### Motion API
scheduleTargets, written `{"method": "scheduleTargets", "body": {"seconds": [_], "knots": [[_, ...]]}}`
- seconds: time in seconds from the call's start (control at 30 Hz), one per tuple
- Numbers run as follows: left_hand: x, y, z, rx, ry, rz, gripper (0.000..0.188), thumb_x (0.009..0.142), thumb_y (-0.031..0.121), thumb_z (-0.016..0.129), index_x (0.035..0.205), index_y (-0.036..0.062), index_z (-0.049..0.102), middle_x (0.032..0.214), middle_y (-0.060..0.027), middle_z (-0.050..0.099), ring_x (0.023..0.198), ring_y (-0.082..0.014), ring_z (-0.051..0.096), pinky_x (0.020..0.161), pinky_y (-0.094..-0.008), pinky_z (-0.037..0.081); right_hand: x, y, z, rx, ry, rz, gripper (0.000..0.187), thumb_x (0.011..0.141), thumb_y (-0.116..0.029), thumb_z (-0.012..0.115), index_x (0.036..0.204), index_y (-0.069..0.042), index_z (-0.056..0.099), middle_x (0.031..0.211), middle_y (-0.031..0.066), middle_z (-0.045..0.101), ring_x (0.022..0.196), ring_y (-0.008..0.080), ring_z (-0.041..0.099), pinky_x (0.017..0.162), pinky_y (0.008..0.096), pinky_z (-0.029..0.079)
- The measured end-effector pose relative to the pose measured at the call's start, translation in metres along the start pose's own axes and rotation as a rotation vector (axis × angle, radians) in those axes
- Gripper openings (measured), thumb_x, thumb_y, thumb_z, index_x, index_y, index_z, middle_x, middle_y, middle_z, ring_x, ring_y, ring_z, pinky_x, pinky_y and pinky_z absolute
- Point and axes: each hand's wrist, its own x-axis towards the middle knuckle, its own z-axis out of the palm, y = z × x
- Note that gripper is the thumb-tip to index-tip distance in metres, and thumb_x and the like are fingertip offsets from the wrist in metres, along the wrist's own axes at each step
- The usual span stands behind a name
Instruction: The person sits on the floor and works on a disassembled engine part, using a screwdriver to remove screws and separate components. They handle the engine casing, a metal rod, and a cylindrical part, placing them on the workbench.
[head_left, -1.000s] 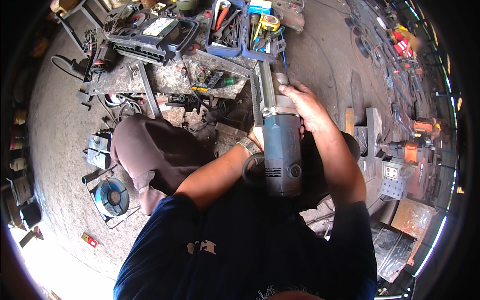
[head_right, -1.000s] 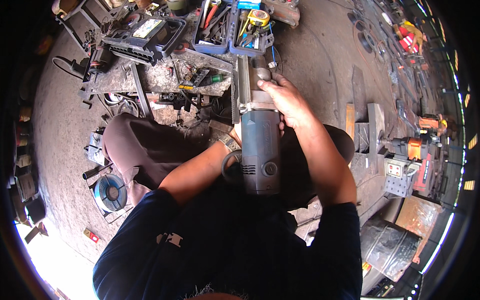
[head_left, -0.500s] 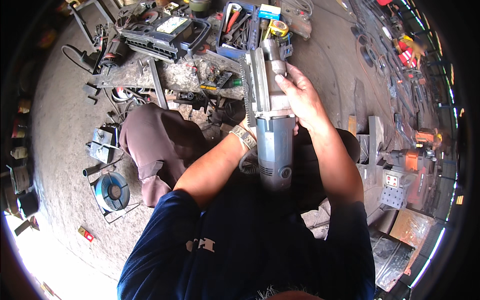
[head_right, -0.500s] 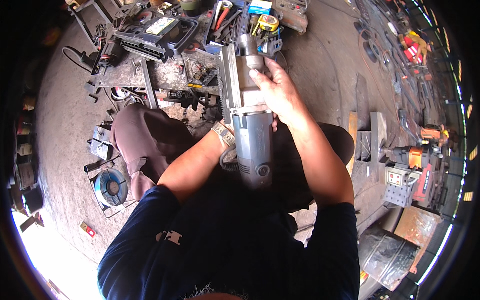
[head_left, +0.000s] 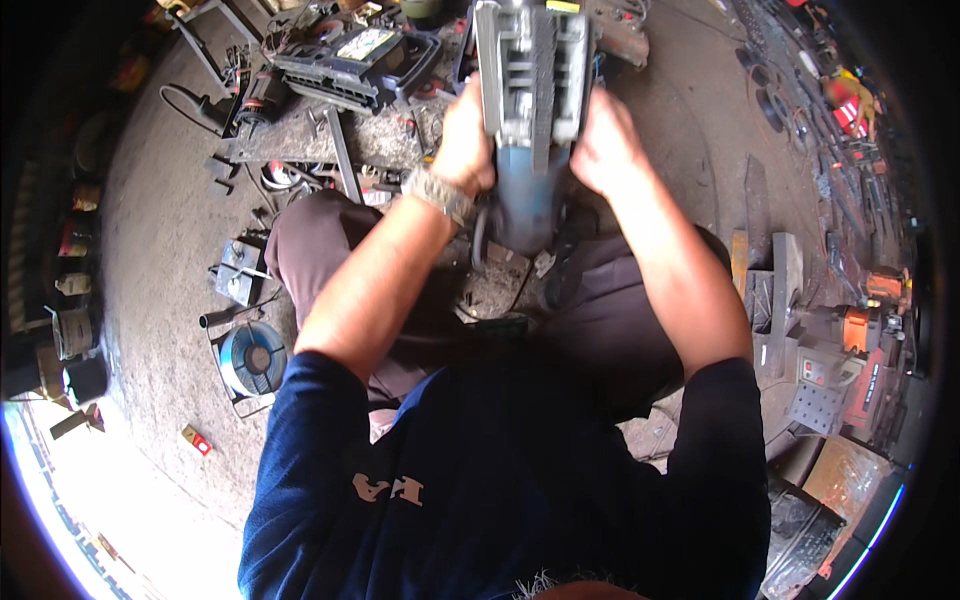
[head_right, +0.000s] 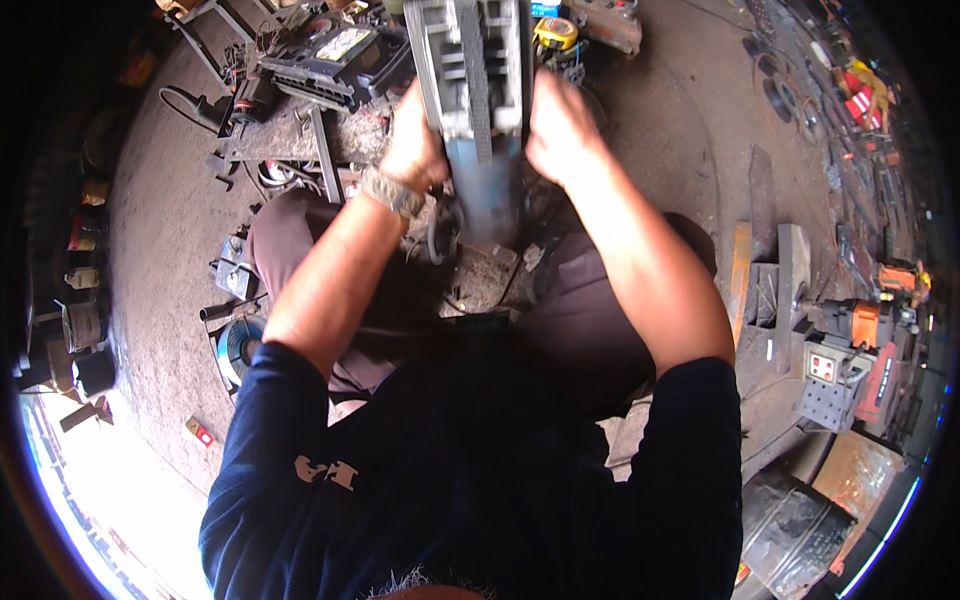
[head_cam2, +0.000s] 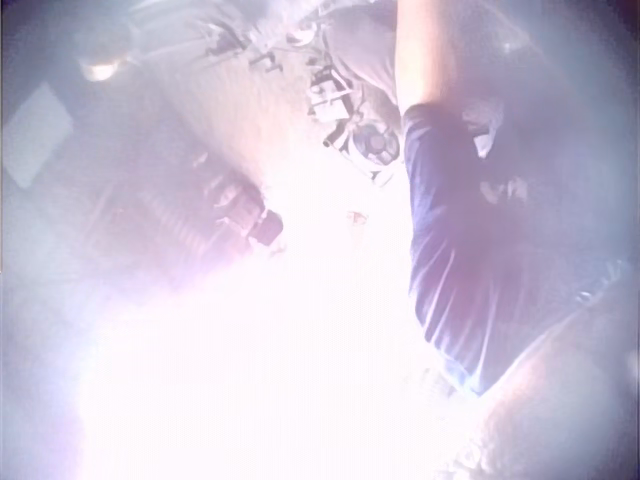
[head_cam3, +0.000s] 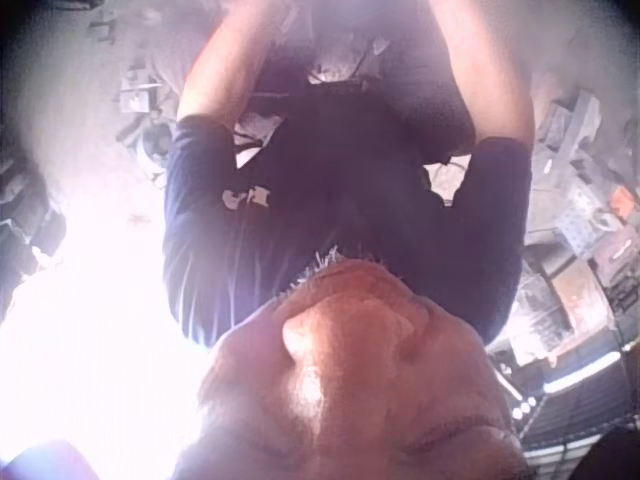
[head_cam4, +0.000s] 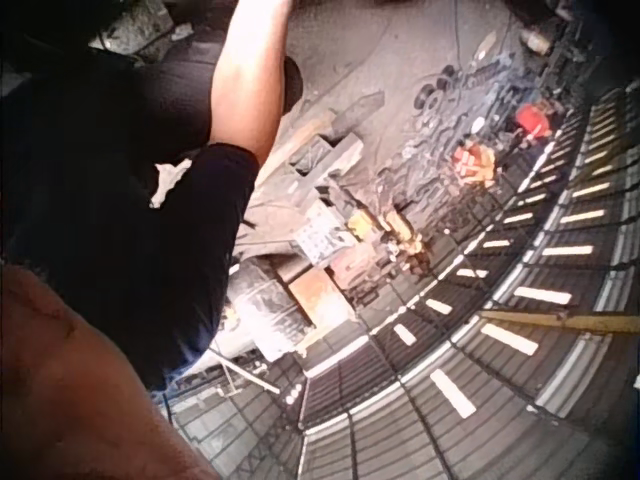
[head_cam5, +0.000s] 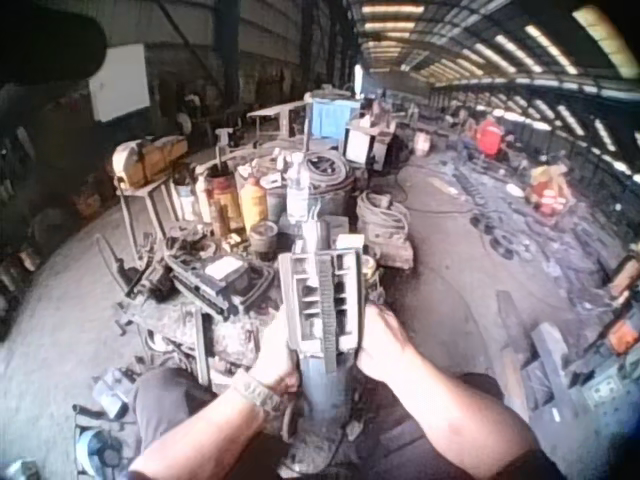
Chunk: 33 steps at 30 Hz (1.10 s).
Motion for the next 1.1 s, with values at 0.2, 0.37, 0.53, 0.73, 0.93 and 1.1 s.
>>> {"method": "scheduleTargets", "body": {"seconds": [0.2, 0.37, 0.53, 0.73, 0.93, 1.1], "knots": [[0.048, 0.008, -0.013, 0.247, -0.018, 0.203, 0.05, 0.106, 0.047, 0.049, 0.108, 0.002, 0.07, 0.093, -0.0069, 0.071, 0.081, -0.0164, 0.066, 0.076, -0.0338, 0.055, 0.051, 0.009, -0.043, -1.003, 0.06, -0.584, 0.048, 0.075, 0.008, 0.064, 0.122, -0.001, 0.061, 0.113, 0.0231, 0.071, 0.113, 0.044, 0.065, 0.093, 0.0457, 0.055], [0.03, -0.031, -0.033, 0.446, 0.025, 0.232, 0.05, 0.108, 0.044, 0.05, 0.093, 0.001, 0.069, 0.078, -0.0005, 0.064, 0.076, -0.0097, 0.055, 0.071, -0.0316, 0.047, 0.021, 0.024, -0.029, 0.119, 0.164, -0.054, 0.034, 0.105, -0.03, 0.051, 0.125, -0.006, 0.065, 0.118, 0.009, 0.071, 0.106, 0.0242, 0.071, 0.094, 0.044, 0.058], [0.017, -0.059, -0.019, 0.391, 0.004, 0.219, 0.041, 0.108, 0.035, 0.05, 0.107, 0.0001, 0.071, 0.084, -0.005, 0.07, 0.078, -0.0122, 0.058, 0.076, -0.0323, 0.05, -0.004, 0.023, -0.064, 0.25, -0.116, -0.003, 0.049, 0.104, -0.044, 0.053, 0.136, -0.007, 0.059, 0.129, 0.0107, 0.068, 0.117, 0.0256, 0.066, 0.106, 0.0448, 0.051], [0.024, -0.068, -0.021, 0.493, 0.011, 0.381, 0.039, 0.106, 0.031, 0.048, 0.115, 0.0006, 0.071, 0.086, -0.0187, 0.073, 0.079, -0.0211, 0.068, 0.078, -0.0368, 0.053, -0.003, 0.023, -0.065, 0.014, -0.021, -0.056, 0.071, 0.095, -0.048, 0.065, 0.148, -0.004, 0.049, 0.134, 0.0131, 0.065, 0.12, 0.0273, 0.066, 0.106, 0.0451, 0.051], [0.032, -0.049, -0.035, 0.414, -0.007, 0.344, 0.04, 0.107, 0.029, 0.049, 0.113, -0.0021, 0.073, 0.088, -0.01, 0.074, 0.082, -0.0136, 0.064, 0.08, -0.0328, 0.052, 0.016, 0.033, -0.05, 0.015, -0.122, -0.106, 0.066, 0.097, -0.045, 0.064, 0.145, -0.002, 0.052, 0.134, 0.014, 0.066, 0.121, 0.027, 0.065, 0.106, 0.0449, 0.051], [0.044, -0.033, -0.044, 0.308, -0.033, 0.256, 0.042, 0.109, 0.031, 0.049, 0.113, -0.0025, 0.073, 0.094, -0.0036, 0.072, 0.086, -0.0095, 0.06, 0.08, -0.0291, 0.05, 0.044, 0.035, -0.043, 0.132, -0.053, -0.018, 0.051, 0.103, -0.038, 0.052, 0.139, -0.003, 0.057, 0.132, 0.0135, 0.067, 0.117, 0.0281, 0.066, 0.105, 0.0459, 0.052]]}}
